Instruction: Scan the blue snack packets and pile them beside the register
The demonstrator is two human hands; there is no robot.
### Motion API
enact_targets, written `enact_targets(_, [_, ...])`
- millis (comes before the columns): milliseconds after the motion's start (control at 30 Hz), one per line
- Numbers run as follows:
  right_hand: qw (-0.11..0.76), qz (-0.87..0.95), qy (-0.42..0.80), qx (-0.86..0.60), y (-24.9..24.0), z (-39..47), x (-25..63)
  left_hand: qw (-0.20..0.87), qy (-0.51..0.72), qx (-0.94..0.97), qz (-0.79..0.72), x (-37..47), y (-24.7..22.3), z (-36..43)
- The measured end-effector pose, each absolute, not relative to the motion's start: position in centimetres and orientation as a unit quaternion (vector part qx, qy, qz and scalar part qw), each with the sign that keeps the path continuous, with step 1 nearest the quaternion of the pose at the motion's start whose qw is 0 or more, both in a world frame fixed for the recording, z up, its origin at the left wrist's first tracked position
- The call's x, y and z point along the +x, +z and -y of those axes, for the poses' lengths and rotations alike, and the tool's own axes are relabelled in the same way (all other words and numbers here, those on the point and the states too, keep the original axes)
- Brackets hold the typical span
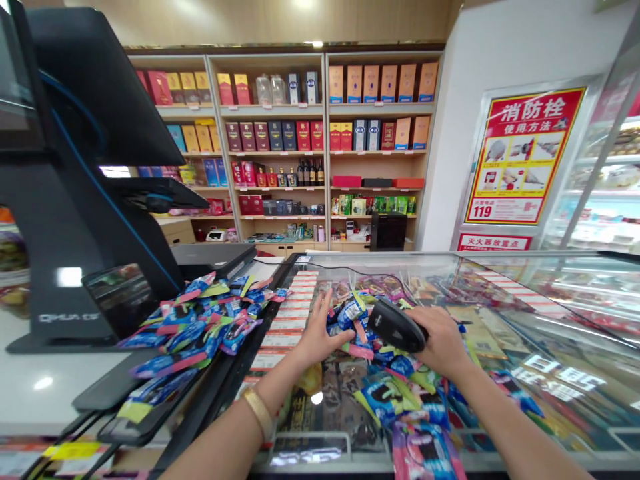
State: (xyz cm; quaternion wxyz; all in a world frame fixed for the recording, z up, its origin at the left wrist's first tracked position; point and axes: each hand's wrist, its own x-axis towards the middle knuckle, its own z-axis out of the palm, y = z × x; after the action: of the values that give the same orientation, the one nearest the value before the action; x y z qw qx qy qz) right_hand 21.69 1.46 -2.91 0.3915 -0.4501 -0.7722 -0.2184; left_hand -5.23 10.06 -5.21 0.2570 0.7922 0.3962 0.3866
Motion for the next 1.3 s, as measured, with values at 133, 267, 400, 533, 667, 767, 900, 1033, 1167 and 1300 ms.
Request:
enact_targets(133, [0.387, 0.772, -0.214, -0.457, -3.4, -1.6, 21.9, 0.185, 0.423, 0.783, -0.417, -6.3, -3.7, -10.2])
enact_targets(267, [0.386, 0.775, -0.219, -0.449, -3.4, -1.6, 21.9, 0.079, 0.427, 0.783, -0.445, -8.4, -1.6, -9.0])
enact_targets(400, [0.395, 0.779, -0.224, -0.433, -3.1, -1.5, 21.8, -0.049, 0.390, 0.791, -0.469, -13.0, 0.2, -6.1])
enact_targets(533, [0.407, 0.777, -0.219, -0.427, -2.9, -1.5, 21.6, -0.193, 0.304, 0.723, -0.589, -19.6, 0.6, -3.1])
enact_targets(667, [0.409, 0.778, -0.218, -0.425, -2.9, -1.5, 21.2, -0.223, 0.214, 0.643, -0.701, -25.2, -0.4, -1.6])
enact_targets(767, [0.411, 0.776, -0.221, -0.424, -2.8, -1.4, 21.0, -0.167, 0.163, 0.657, -0.717, -27.4, -1.1, -1.6])
enact_targets(900, [0.415, 0.774, -0.223, -0.422, -2.8, -1.4, 20.8, -0.159, 0.185, 0.693, -0.678, -27.7, -1.7, -2.2])
enact_targets(1033, [0.412, 0.774, -0.223, -0.426, -2.8, -1.3, 20.7, -0.200, 0.233, 0.690, -0.656, -26.6, -2.0, -3.4])
enact_targets(1167, [0.417, 0.775, -0.229, -0.417, -2.7, -1.3, 20.7, -0.229, 0.253, 0.687, -0.641, -25.2, -1.9, -4.5])
enact_targets(1300, [0.417, 0.775, -0.227, -0.417, -2.6, -1.3, 20.8, -0.250, 0.253, 0.703, -0.616, -23.5, -1.4, -5.0])
